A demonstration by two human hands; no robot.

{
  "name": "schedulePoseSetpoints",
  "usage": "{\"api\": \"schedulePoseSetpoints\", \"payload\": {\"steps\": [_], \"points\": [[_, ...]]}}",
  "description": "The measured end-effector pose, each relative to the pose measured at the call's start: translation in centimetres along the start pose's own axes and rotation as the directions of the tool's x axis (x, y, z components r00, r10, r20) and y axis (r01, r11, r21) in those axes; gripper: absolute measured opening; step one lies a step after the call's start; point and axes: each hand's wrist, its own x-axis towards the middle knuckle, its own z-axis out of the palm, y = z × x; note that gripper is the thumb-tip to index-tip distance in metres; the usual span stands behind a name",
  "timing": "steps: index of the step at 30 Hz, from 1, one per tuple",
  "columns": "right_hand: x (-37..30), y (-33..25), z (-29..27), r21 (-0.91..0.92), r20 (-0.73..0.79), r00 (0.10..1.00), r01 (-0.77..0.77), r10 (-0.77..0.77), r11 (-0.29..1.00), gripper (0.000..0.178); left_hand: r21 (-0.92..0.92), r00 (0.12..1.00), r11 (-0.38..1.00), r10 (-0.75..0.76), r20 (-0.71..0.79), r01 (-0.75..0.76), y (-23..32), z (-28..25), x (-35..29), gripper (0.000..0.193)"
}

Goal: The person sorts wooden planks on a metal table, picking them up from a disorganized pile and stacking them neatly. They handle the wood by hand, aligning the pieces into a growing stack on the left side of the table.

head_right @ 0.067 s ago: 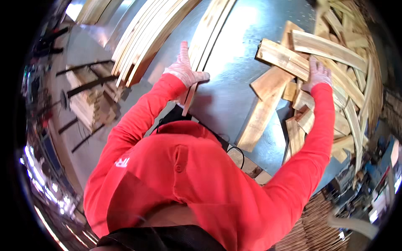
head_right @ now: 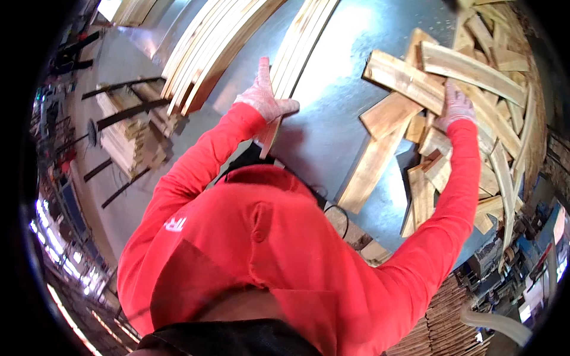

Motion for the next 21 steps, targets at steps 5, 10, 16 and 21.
{"api": "schedulePoseSetpoints", "payload": {"steps": [5,10,16,21], "points": [[-2.5,-2.4,-2.4,0.033,0.041,0.969,0.241,-0.242,0.97,0.104,-0.145,0.998,0.989,-0.018,0.053,0.025,-0.6,0.6,-0.7,0.115],[0.6,2.7,6.4,0.824,-0.08,0.952,0.23,-0.295,0.519,0.05,-0.157,0.995,0.987,0.029,0.091,-0.015,-1.0,-0.6,-0.5,0.108],[2.9,-19.2,2.7,0.992,-0.086,0.995,0.091,-0.057,0.089,0.043,-0.217,0.964,0.943,0.266,0.025,-0.254,-3.8,-0.4,1.1,0.1],[7.0,-24.1,7.3,0.525,-0.625,0.765,0.559,-0.155,0.642,0.017,-0.538,0.91,0.781,0.41,0.057,-0.318,-8.8,0.4,4.8,0.086]]}}
